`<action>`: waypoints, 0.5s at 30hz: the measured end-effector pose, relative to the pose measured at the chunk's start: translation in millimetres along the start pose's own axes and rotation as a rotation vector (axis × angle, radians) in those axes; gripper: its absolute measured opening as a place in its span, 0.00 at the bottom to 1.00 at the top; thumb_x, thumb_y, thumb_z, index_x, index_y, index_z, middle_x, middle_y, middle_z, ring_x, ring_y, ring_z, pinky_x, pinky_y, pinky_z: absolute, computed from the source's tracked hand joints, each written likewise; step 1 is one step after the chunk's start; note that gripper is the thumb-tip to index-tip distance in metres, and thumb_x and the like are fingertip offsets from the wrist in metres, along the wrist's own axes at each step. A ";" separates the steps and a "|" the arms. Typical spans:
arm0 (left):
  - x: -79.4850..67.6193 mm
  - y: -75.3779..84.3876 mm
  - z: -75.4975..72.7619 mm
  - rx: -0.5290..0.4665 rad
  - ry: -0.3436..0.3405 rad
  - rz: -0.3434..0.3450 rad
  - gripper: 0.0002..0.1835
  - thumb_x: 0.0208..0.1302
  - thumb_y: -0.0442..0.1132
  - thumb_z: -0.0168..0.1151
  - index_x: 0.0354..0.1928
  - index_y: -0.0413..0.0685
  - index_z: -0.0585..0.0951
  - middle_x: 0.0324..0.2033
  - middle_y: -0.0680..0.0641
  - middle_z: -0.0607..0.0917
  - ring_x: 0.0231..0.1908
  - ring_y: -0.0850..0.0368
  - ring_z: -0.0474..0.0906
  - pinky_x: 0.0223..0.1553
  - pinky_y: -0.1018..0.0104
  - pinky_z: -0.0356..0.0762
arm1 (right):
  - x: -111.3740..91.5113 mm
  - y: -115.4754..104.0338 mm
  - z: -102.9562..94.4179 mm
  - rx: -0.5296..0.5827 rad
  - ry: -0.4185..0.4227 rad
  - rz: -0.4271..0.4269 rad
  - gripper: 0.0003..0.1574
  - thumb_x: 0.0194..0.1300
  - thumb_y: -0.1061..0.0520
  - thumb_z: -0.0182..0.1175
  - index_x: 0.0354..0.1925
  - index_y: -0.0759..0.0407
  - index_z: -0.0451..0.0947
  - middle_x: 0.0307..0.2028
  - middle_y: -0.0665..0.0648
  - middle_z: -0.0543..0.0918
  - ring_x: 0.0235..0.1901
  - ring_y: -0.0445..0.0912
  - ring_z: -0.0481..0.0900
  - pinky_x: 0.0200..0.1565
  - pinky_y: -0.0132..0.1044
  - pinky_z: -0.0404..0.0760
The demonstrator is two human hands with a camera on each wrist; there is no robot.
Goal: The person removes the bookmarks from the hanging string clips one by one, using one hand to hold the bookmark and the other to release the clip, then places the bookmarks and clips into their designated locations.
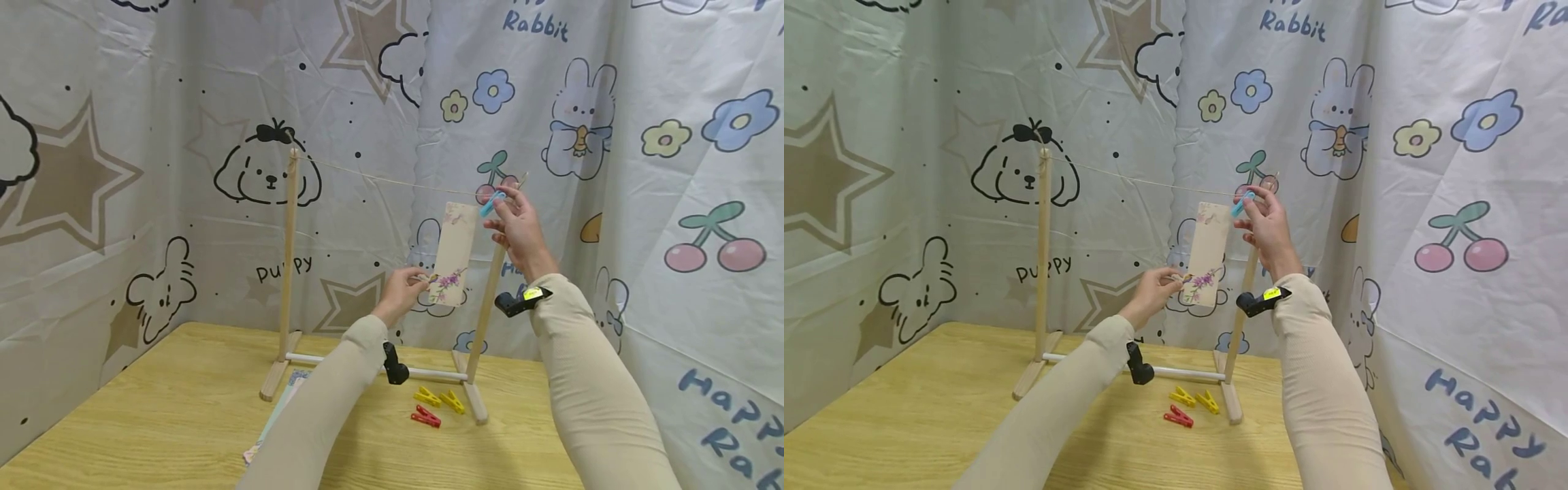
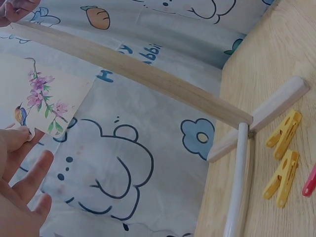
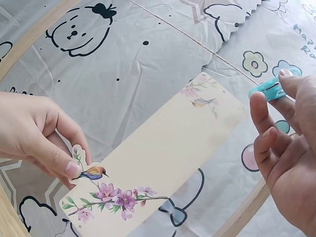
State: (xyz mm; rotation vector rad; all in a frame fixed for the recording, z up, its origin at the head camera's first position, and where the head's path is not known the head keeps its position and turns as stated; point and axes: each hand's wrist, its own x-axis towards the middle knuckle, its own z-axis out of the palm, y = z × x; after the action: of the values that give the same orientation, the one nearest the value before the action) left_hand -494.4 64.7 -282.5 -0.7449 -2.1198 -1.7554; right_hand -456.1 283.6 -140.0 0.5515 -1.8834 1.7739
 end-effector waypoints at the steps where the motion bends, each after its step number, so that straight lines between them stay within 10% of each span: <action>1: -0.2 -0.3 -0.5 0.004 0.003 0.004 0.10 0.74 0.30 0.61 0.52 0.38 0.85 0.42 0.40 0.89 0.43 0.45 0.83 0.32 0.67 0.72 | -0.7 0.5 0.2 0.002 -0.002 -0.001 0.28 0.81 0.47 0.53 0.74 0.48 0.65 0.59 0.52 0.80 0.34 0.42 0.81 0.30 0.28 0.74; 15: -5.2 -4.6 -7.0 0.000 -0.007 0.003 0.08 0.74 0.30 0.61 0.50 0.37 0.85 0.42 0.41 0.89 0.50 0.39 0.83 0.43 0.59 0.76 | -6.1 8.4 0.7 0.003 -0.021 0.005 0.26 0.81 0.47 0.54 0.71 0.46 0.66 0.67 0.63 0.74 0.32 0.40 0.81 0.29 0.27 0.75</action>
State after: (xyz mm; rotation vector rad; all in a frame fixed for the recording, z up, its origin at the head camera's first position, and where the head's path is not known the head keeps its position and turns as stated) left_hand -493.4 56.2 -287.5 -0.7552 -2.1224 -1.7544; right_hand -456.4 283.3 -150.4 0.5691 -1.8976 1.7807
